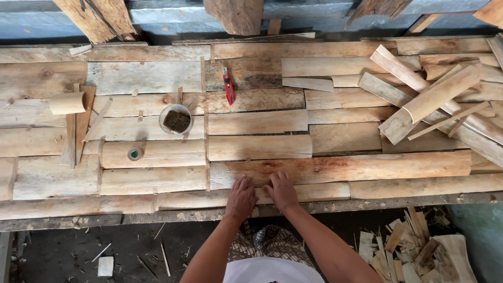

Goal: The person assembles and arranges bamboo strips on a wooden frame.

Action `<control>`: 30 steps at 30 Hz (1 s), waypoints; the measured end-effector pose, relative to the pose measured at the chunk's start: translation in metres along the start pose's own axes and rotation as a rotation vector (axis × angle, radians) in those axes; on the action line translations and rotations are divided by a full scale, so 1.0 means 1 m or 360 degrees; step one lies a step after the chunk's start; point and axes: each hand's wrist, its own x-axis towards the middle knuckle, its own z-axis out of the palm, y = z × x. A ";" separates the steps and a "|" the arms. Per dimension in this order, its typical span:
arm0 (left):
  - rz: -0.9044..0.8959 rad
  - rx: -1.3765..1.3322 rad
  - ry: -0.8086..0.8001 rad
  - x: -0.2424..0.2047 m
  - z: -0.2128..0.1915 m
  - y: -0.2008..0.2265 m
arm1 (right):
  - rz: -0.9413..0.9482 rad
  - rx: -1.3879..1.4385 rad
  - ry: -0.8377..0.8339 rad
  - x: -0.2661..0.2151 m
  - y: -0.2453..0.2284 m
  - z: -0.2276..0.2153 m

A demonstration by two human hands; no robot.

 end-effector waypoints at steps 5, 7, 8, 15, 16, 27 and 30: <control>0.0023 0.0048 -0.0041 0.001 0.003 -0.003 | 0.0086 -0.0122 -0.0170 0.010 0.001 0.006; 0.0019 0.0026 -0.0030 0.001 0.005 -0.004 | 0.0053 -0.0142 -0.0171 0.013 0.005 0.010; 0.0028 0.0058 -0.0033 0.001 0.007 -0.006 | 0.0055 -0.0151 -0.0212 0.014 0.007 0.010; 0.0054 0.0094 -0.0034 0.001 0.013 -0.011 | 0.0191 -0.0261 -0.0405 0.029 -0.007 -0.001; 0.0060 0.0096 -0.0029 0.001 0.015 -0.011 | 0.0190 -0.0262 -0.0397 0.030 -0.002 0.003; 0.0047 0.0123 -0.0102 0.001 0.009 -0.011 | 0.0327 -0.0199 -0.0803 0.045 -0.007 -0.017; -0.0002 0.0134 -0.0157 0.002 0.003 -0.006 | 0.0252 -0.0364 -0.0794 0.050 -0.004 -0.007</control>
